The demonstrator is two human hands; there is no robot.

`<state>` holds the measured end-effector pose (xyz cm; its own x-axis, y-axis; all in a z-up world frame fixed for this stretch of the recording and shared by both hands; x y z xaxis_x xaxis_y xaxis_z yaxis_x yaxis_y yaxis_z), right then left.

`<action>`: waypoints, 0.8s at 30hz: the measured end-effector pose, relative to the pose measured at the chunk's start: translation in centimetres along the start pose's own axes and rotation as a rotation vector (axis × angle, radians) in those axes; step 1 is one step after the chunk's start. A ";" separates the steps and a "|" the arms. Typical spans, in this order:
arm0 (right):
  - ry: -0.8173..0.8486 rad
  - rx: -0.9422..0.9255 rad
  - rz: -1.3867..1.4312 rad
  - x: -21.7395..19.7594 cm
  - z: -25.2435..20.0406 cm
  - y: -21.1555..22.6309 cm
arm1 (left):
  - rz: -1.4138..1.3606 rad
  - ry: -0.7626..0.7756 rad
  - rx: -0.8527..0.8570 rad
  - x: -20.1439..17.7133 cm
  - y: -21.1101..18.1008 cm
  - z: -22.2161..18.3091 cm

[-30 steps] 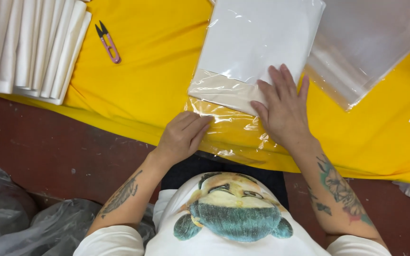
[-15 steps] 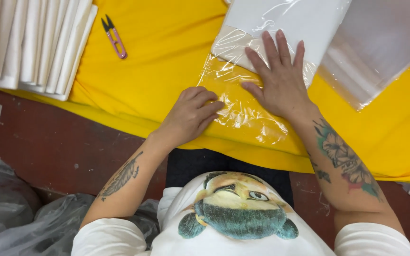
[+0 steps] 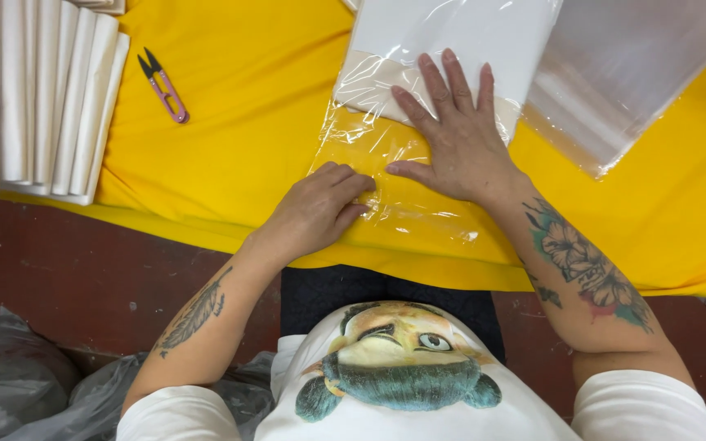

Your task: Packing folded t-shirts into clear plastic bags at a workstation.

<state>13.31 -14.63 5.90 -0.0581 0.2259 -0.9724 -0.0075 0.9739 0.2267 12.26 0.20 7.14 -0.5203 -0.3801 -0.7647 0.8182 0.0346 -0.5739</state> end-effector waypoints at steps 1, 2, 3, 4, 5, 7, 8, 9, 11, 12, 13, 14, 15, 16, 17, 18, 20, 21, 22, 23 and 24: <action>0.006 -0.002 -0.010 0.2 0.0 0.0 | 0.036 0.054 -0.045 0.8 0.6 -0.2; 0.003 0.002 -0.009 0.2 0.0 -0.1 | 0.036 0.057 -0.041 0.9 0.5 0.1; -0.011 -0.005 0.001 0.1 0.0 -0.1 | 0.035 0.059 -0.042 0.9 0.4 0.3; -0.024 -0.013 0.011 0.0 0.1 0.0 | 0.033 0.061 -0.043 1.0 0.4 0.4; -0.025 -0.013 0.012 0.2 0.1 -0.1 | 0.034 0.062 -0.043 1.0 0.4 0.6; -0.063 -0.036 0.005 0.2 0.0 -0.1 | 0.017 0.057 -0.090 1.1 0.7 0.8; -0.063 -0.037 0.007 0.0 0.0 0.0 | 0.018 0.058 -0.092 1.3 0.9 0.8; -0.043 -0.025 0.010 0.1 0.0 0.0 | 0.058 0.073 -0.057 1.6 0.7 0.8; -0.023 -0.013 0.013 0.2 0.0 -0.1 | 0.098 0.089 -0.022 1.8 0.4 0.7; -0.032 -0.017 0.011 0.3 0.0 -0.2 | 0.107 0.109 -0.010 1.9 0.2 0.5; -0.041 -0.021 0.009 0.4 0.1 -0.2 | 0.117 0.130 0.002 2.0 0.0 0.3; -0.042 -0.020 0.010 0.4 0.1 -0.1 | 0.117 0.131 0.002 1.8 -0.3 -0.1; -0.037 -0.011 0.005 0.5 0.2 -0.1 | 0.106 0.167 0.026 2.1 -0.8 -0.4; -0.032 -0.003 0.001 0.6 0.3 -0.1 | 0.096 0.204 0.050 2.3 -1.3 -0.8; -0.033 -0.003 0.000 0.5 0.3 0.0 | 0.096 0.203 0.051 1.5 -2.5 -1.4; -0.016 0.009 -0.006 0.6 0.3 -0.1 | 0.004 0.229 0.047 1.1 -3.7 -2.1; 0.000 0.021 -0.010 0.5 0.2 -0.1 | -0.087 0.256 0.042 0.3 -5.3 -4.6; 0.028 0.033 -0.005 0.6 0.2 -0.1 | -0.187 0.359 -0.092 1.1 -4.7 -7.1; 0.056 0.044 0.000 0.8 0.2 -0.1 | -0.290 0.462 -0.227 1.8 -4.3 -9.9; 0.055 0.038 0.000 0.5 0.2 0.0 | -0.287 0.458 -0.231 2.1 -3.9 -12.0; 0.078 0.045 0.023 0.5 0.2 0.0 | -0.219 0.553 -0.476 3.0 -1.6 -15.6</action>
<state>13.46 -14.52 5.45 -0.1350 0.2473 -0.9595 0.0391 0.9689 0.2442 5.59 13.46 1.14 -0.8079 0.0896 -0.5824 0.5537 0.4538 -0.6982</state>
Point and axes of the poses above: each hand's wrist, its own z-axis towards the middle knuckle, its own x-axis out of the palm, y = z × x, the point moved 10 cm from there along z, towards the middle knuckle, and after that the axes turned 10 degrees about x, right-handed, at the moved point
